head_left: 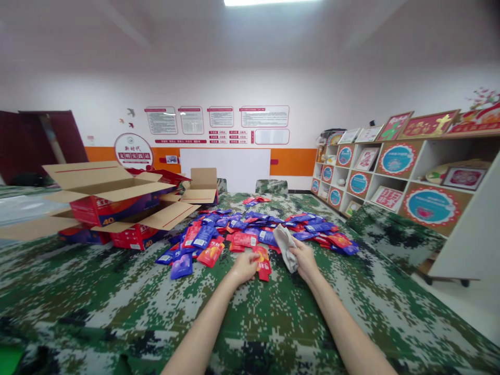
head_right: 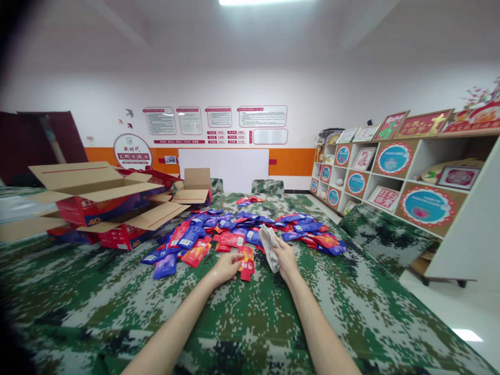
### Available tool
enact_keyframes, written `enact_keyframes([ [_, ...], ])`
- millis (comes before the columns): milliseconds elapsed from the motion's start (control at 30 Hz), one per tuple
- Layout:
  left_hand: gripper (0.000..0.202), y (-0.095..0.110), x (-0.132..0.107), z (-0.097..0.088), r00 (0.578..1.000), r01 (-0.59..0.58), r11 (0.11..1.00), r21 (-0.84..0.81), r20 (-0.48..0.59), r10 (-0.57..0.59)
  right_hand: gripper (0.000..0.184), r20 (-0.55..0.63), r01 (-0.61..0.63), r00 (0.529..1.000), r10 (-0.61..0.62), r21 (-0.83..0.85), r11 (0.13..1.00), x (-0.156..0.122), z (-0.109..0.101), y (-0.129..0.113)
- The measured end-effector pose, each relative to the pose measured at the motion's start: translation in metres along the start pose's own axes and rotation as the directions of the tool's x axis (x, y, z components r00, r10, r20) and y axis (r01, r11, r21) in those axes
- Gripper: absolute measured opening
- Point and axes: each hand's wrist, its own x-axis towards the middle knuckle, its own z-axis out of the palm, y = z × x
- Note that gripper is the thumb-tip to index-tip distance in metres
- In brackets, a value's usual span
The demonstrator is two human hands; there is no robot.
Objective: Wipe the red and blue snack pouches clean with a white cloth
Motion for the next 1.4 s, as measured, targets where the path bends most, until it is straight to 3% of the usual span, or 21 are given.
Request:
enact_keyframes([
  [133, 0.041, 0.003, -0.018, -0.015, 0.991, -0.108, 0.99, 0.086, -0.063, 0.114, 0.059, 0.026, 0.041, 0.999, -0.038, -0.174, 0.984, -0.003, 0.005, -0.005],
  [233, 0.044, 0.006, -0.028, -0.024, 0.948, -0.318, 0.938, 0.135, 0.017, 0.319, 0.051, 0.231, 0.254, 0.958, -0.171, -0.396, 0.882, -0.01, 0.019, -0.012],
  [300, 0.046, 0.006, -0.032, -0.025, 0.905, -0.417, 0.904, 0.09, 0.13, 0.405, 0.048, 0.457, 0.477, 0.851, -0.259, -0.467, 0.745, -0.019, 0.03, -0.016],
  [400, 0.046, 0.001, -0.037, -0.022, 0.884, -0.439, 0.898, 0.038, 0.197, 0.424, 0.048, 0.718, 0.719, 0.643, -0.267, -0.446, 0.533, -0.039, 0.044, -0.018],
  [467, 0.043, -0.003, -0.038, -0.02, 0.882, -0.44, 0.897, 0.027, 0.201, 0.427, 0.044, 0.799, 0.785, 0.56, -0.218, -0.427, 0.449, -0.047, 0.049, -0.017],
  [500, 0.042, -0.005, -0.038, -0.021, 0.88, -0.443, 0.896, 0.024, 0.204, 0.43, 0.042, 0.817, 0.8, 0.541, -0.199, -0.426, 0.422, -0.049, 0.05, -0.016],
  [600, 0.043, -0.009, -0.036, -0.022, 0.876, -0.448, 0.894, 0.015, 0.203, 0.437, 0.039, 0.816, 0.806, 0.553, -0.169, -0.473, 0.355, -0.038, 0.053, -0.008],
  [733, 0.054, -0.012, -0.033, -0.021, 0.864, -0.47, 0.883, 0.003, 0.207, 0.459, 0.039, 0.75, 0.752, 0.645, -0.148, -0.587, 0.301, -0.007, 0.06, 0.01],
  [833, 0.056, -0.014, -0.033, -0.019, 0.862, -0.474, 0.881, 0.008, 0.211, 0.462, 0.042, 0.728, 0.725, 0.672, -0.136, -0.607, 0.326, 0.01, 0.063, 0.016],
  [967, 0.052, -0.014, -0.034, -0.018, 0.87, -0.464, 0.885, 0.022, 0.196, 0.452, 0.056, 0.7, 0.688, 0.698, -0.153, -0.594, 0.416, 0.007, 0.061, -0.001],
  [1033, 0.051, -0.013, -0.034, -0.018, 0.872, -0.466, 0.885, 0.03, 0.188, 0.452, 0.06, 0.711, 0.707, 0.679, -0.182, -0.568, 0.421, -0.007, 0.058, -0.014],
  [1167, 0.053, -0.011, -0.035, -0.018, 0.875, -0.469, 0.883, 0.013, 0.146, 0.462, 0.06, 0.799, 0.779, 0.583, -0.147, -0.499, 0.379, -0.049, 0.052, -0.026],
  [1267, 0.055, -0.011, -0.036, -0.019, 0.871, -0.479, 0.878, -0.009, 0.124, 0.476, 0.061, 0.794, 0.779, 0.589, -0.148, -0.51, 0.365, -0.063, 0.051, -0.021],
  [1400, 0.044, -0.007, -0.036, -0.024, 0.875, -0.463, 0.886, -0.013, 0.151, 0.459, 0.049, 0.791, 0.778, 0.594, -0.148, -0.518, 0.354, -0.045, 0.056, -0.012],
])
